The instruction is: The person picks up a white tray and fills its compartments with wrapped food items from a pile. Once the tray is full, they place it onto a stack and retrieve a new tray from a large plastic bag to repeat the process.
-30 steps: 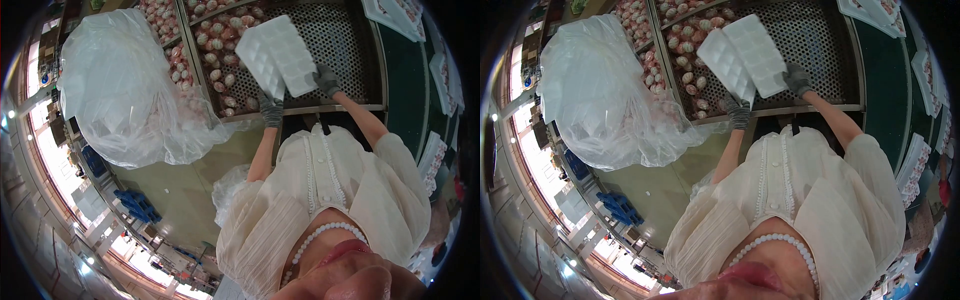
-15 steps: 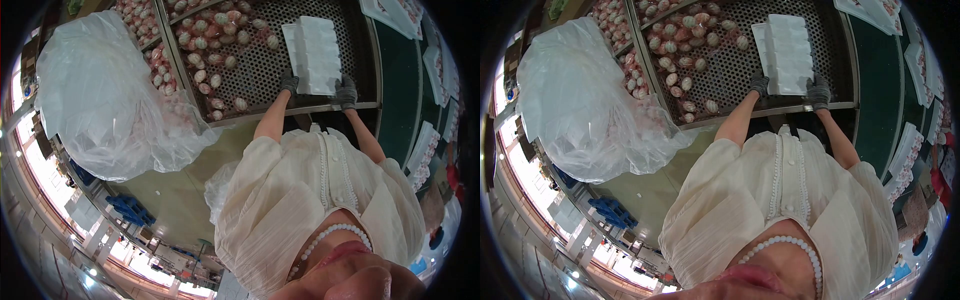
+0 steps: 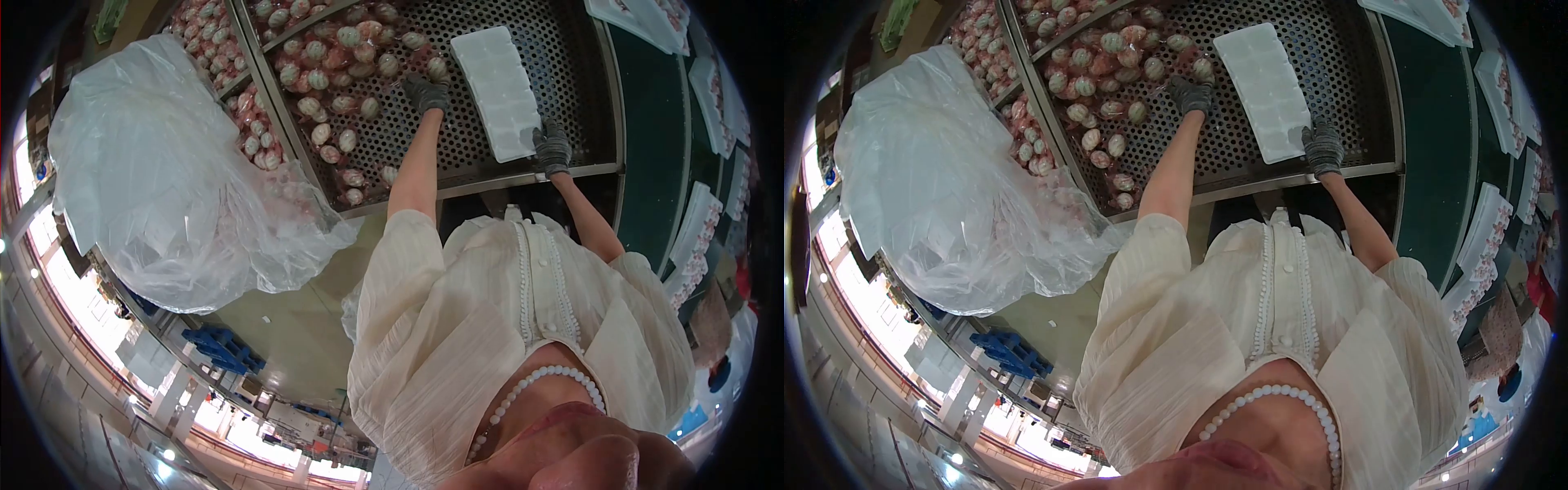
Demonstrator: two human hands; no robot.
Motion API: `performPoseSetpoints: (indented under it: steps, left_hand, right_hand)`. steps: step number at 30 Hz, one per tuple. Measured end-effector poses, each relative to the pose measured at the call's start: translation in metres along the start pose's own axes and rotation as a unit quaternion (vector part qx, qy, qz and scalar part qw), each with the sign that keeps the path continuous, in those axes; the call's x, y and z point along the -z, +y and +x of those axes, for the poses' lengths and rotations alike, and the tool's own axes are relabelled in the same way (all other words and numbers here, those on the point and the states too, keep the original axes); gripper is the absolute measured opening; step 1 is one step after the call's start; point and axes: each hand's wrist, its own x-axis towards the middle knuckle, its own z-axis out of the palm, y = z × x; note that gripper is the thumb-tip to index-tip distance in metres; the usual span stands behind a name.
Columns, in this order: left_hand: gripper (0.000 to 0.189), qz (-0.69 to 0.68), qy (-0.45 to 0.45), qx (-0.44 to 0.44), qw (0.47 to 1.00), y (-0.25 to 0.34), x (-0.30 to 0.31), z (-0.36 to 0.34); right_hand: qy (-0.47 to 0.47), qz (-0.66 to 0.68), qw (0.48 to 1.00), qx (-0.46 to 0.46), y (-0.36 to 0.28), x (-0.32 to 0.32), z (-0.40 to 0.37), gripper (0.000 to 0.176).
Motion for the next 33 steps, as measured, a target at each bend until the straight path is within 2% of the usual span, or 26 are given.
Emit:
performPoseSetpoints:
  steps: [2,4,6,7,8,9,10,11,12,14,15,16,17,18,20,21,22,23,24,26,28,29,30,31,32,33]
  left_hand:
    - [0.089,0.128,0.051,0.002,0.990,-0.006,-0.027,0.026]
    - [0.093,0.071,0.017,0.024,0.997,0.009,-0.023,0.029]
    - [0.088,0.113,0.031,0.088,0.989,0.012,-0.036,0.043]
    - [0.071,0.160,0.090,0.055,0.981,0.025,-0.026,0.030]
    - [0.071,0.162,0.087,0.054,0.981,0.019,-0.036,0.035]
    - [0.055,-0.037,0.128,0.027,0.991,0.004,-0.053,0.047]
    - [0.040,-0.235,0.166,0.000,0.958,-0.012,-0.067,0.059]
    - [0.026,-0.423,0.198,-0.029,0.884,-0.023,-0.074,0.065]
    - [0.026,-0.420,0.200,-0.032,0.885,-0.034,-0.070,0.063]
    - [0.031,-0.571,-0.036,-0.132,0.809,-0.054,-0.051,0.045]
    - [0.029,-0.497,0.024,-0.086,0.863,-0.050,-0.045,0.021]
    - [0.029,-0.494,0.023,-0.088,0.864,-0.035,-0.034,-0.004]
    - [0.026,-0.618,-0.081,-0.060,0.780,-0.017,-0.022,-0.025]
    - [0.023,-0.719,-0.184,-0.029,0.669,-0.002,-0.017,-0.040]
    - [0.021,-0.707,-0.197,-0.036,0.679,0.013,-0.027,-0.057]
    - [0.020,-0.696,-0.207,-0.044,0.686,0.019,-0.029,-0.063]
    - [0.020,-0.696,-0.209,-0.047,0.685,0.025,-0.025,-0.068]
    - [0.021,-0.683,-0.218,-0.017,0.697,0.030,-0.020,-0.072]
    - [0.022,-0.669,-0.227,0.014,0.708,0.034,-0.017,-0.073]
    - [0.022,-0.674,-0.214,-0.025,0.706,0.036,-0.024,-0.063]
    - [0.019,-0.640,-0.226,0.068,0.732,0.053,-0.012,-0.061]
    - [0.018,-0.611,-0.226,0.070,0.755,0.058,-0.011,-0.058]
    - [0.018,-0.610,-0.229,0.070,0.755,0.061,-0.012,-0.055]
    - [0.016,-0.598,-0.232,0.066,0.764,0.064,-0.014,-0.051]
    - [0.015,-0.586,-0.235,0.060,0.773,0.068,-0.015,-0.046]
    - [0.015,-0.583,-0.237,0.060,0.775,0.074,-0.013,-0.043]
  right_hand:
    - [-0.004,-0.010,1.000,0.001,0.006,0.001,0.004,0.040]
    - [-0.022,-0.033,0.999,-0.007,0.008,0.005,0.005,0.042]
    - [-0.018,-0.041,0.999,0.001,0.008,0.010,0.006,0.042]
    - [-0.017,-0.048,0.999,0.012,0.008,0.013,0.005,0.043]
    - [-0.018,-0.049,0.999,0.008,0.008,0.017,0.004,0.043]
    - [0.018,-0.035,0.999,0.035,0.010,0.018,0.004,0.042]
    - [0.054,-0.019,0.996,0.062,0.011,0.018,0.004,0.042]
    - [0.084,-0.007,0.992,0.091,0.013,0.018,0.008,0.042]
    - [0.085,-0.003,0.992,0.090,0.011,0.017,0.014,0.042]
    - [0.051,0.272,0.947,0.166,-0.002,0.017,0.021,0.044]
    - [0.051,0.275,0.946,0.165,-0.015,0.024,0.021,0.044]
    - [-0.017,0.306,0.940,0.152,-0.036,0.036,0.023,0.046]
    - [-0.083,0.336,0.928,0.140,-0.055,0.043,0.024,0.049]
    - [-0.079,0.338,0.927,0.140,-0.070,0.041,0.026,0.049]
    - [-0.147,0.411,0.898,0.060,-0.086,0.031,0.033,0.049]
    - [-0.143,0.411,0.899,0.060,-0.085,0.026,0.038,0.049]
    - [-0.162,0.453,0.874,0.065,-0.084,0.022,0.045,0.049]
    - [-0.181,0.494,0.847,0.071,-0.082,0.020,0.049,0.048]
    - [-0.179,0.493,0.848,0.072,-0.081,0.026,0.051,0.048]
    - [-0.272,0.583,0.760,-0.094,-0.077,0.038,0.053,0.046]
    - [-0.256,0.556,0.787,-0.074,-0.067,0.029,0.056,0.046]
    - [-0.178,0.524,0.833,0.001,-0.061,0.022,0.059,0.048]
    - [-0.098,0.483,0.867,0.074,-0.055,0.018,0.061,0.050]
    - [-0.077,0.388,0.915,0.082,-0.057,0.039,0.059,0.062]
    - [-0.074,0.389,0.915,0.081,-0.061,0.059,0.065,0.062]
    - [-0.065,0.380,0.912,0.140,-0.057,0.066,0.070,0.068]
